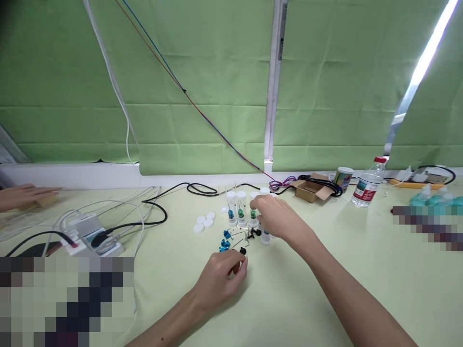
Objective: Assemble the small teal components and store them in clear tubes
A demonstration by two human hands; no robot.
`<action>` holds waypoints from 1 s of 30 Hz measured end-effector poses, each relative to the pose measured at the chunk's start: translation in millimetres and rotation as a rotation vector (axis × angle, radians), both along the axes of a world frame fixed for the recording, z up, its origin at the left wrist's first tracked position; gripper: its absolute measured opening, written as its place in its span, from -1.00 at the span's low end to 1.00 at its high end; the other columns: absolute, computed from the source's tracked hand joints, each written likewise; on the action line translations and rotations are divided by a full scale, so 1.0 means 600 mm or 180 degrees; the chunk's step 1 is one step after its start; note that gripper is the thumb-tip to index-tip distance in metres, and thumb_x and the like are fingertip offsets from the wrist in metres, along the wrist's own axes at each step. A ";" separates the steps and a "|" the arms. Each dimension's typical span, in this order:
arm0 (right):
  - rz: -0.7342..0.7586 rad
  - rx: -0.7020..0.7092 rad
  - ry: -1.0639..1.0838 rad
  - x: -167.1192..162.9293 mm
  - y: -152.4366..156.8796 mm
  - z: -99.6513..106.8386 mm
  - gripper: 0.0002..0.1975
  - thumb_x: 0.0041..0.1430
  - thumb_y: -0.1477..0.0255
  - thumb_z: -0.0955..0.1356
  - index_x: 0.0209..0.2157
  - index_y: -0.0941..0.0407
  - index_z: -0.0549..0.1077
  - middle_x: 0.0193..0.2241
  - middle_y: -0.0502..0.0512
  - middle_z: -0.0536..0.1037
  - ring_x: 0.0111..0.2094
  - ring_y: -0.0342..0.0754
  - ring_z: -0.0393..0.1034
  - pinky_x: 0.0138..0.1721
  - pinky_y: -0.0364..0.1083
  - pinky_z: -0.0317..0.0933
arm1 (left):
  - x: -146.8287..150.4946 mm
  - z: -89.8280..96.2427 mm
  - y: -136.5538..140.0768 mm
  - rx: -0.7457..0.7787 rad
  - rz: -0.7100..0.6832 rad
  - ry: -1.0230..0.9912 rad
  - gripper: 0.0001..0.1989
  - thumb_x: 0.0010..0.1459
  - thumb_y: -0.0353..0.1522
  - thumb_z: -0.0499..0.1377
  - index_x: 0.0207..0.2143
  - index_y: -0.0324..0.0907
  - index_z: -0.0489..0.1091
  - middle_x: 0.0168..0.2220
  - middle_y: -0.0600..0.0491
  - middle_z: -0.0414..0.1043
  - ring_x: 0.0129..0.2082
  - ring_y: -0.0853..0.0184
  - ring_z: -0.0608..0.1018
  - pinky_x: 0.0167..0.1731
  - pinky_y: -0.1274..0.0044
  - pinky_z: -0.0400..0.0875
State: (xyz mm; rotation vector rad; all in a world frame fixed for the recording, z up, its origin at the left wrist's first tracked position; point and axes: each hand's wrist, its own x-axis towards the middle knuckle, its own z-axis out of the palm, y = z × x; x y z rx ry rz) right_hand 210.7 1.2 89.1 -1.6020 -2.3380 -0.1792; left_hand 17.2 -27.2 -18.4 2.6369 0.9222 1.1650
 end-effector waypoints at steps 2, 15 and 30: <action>0.0093 0.0077 0.0172 -0.014 -0.002 -0.003 -0.76 0.09 0.65 0.32 -0.27 0.08 0.51 -0.29 0.11 0.55 -0.28 0.01 0.44 -0.37 -0.13 0.11 | 0.000 0.000 0.001 0.0007 -0.0020 -0.0033 -0.77 0.17 -0.49 0.01 -0.53 -0.18 0.33 -0.64 0.12 0.26 -0.64 0.43 0.29 -0.59 0.57 0.15; 0.0755 0.0138 0.1526 -0.121 0.032 -0.174 -0.74 0.35 0.39 0.20 -0.41 0.10 0.40 -0.51 0.00 0.47 -0.50 -0.12 0.30 -0.46 -0.16 0.08 | -0.012 0.002 0.018 0.0103 -0.0037 -0.0717 -0.60 0.30 -0.45 -0.08 -0.64 -0.17 0.16 -0.70 0.16 0.13 -0.67 0.47 0.20 -0.59 0.54 0.08; 0.0539 0.0892 0.1540 -0.133 0.025 -0.220 -0.70 0.30 0.49 0.21 -0.54 0.12 0.32 -0.56 0.01 0.42 -0.54 -0.14 0.25 -0.47 -0.15 0.01 | -0.049 0.048 0.102 -0.1120 0.1631 -0.1398 -0.88 0.15 -0.32 0.10 -0.27 -0.13 0.38 -0.23 -0.01 0.46 -0.24 0.25 0.50 -0.30 0.46 0.40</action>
